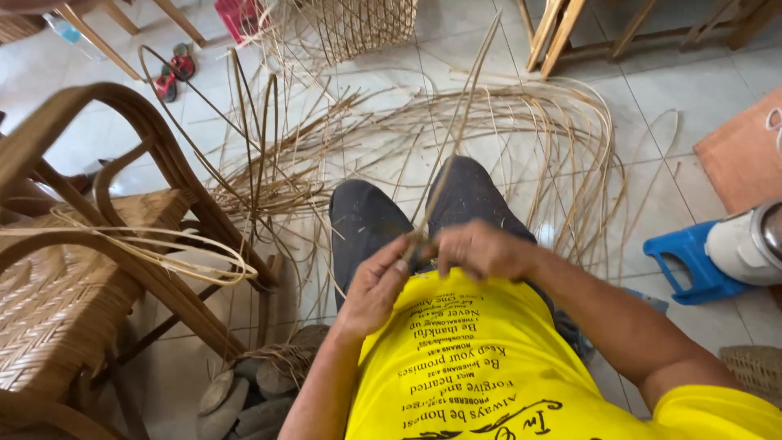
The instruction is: Splitting long rattan strips into thinner pieces using a hand knife for weaving
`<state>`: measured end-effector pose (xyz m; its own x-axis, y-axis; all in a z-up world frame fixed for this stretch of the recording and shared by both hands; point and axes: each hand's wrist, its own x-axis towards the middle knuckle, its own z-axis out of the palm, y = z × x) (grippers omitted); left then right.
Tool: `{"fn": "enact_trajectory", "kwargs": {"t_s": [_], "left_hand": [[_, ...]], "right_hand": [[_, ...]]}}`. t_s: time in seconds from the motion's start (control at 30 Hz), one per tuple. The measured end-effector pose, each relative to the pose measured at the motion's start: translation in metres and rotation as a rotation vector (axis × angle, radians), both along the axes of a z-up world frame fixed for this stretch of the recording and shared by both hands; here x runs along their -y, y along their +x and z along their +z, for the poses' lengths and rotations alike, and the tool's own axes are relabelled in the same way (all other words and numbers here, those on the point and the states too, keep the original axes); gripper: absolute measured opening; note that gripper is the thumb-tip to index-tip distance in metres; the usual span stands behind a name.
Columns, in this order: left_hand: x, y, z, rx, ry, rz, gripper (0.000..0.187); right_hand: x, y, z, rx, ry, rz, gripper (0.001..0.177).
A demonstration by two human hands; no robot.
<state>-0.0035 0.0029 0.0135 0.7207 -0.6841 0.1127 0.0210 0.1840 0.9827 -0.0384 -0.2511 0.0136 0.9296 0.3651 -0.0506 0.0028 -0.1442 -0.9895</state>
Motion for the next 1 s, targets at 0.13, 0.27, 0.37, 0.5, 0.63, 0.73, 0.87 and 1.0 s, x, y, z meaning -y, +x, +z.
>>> {"fn": "enact_trajectory", "kwargs": {"t_s": [0.13, 0.27, 0.37, 0.5, 0.63, 0.73, 0.87, 1.0], "left_hand": [[-0.003, -0.002, -0.006, -0.004, 0.004, -0.001, 0.051], [0.001, 0.002, 0.006, -0.041, -0.033, 0.005, 0.05], [-0.002, -0.005, 0.005, -0.05, -0.023, 0.002, 0.048], [-0.001, -0.006, 0.006, -0.01, 0.017, -0.007, 0.051], [-0.001, -0.006, -0.002, -0.012, -0.003, -0.021, 0.042], [-0.012, -0.004, -0.008, -0.002, 0.009, 0.002, 0.05], [-0.013, -0.005, -0.005, 0.019, 0.054, 0.002, 0.051], [-0.012, -0.007, -0.005, 0.055, 0.075, 0.023, 0.05]], "right_hand": [[0.04, 0.034, -0.021, 0.036, 0.169, -0.254, 0.049], [-0.006, 0.003, 0.009, -0.004, 0.101, -0.062, 0.052], [0.008, 0.005, -0.004, 0.024, 0.141, 0.061, 0.045], [0.021, 0.016, -0.01, -0.029, 0.184, -0.166, 0.048], [-0.013, -0.008, -0.002, -0.02, 0.086, 0.15, 0.049], [0.03, 0.027, -0.022, -0.005, 0.289, -0.204, 0.042], [0.012, 0.018, 0.01, -0.009, 0.172, -0.15, 0.061], [0.007, 0.005, -0.001, -0.078, 0.06, 0.037, 0.047]]}}
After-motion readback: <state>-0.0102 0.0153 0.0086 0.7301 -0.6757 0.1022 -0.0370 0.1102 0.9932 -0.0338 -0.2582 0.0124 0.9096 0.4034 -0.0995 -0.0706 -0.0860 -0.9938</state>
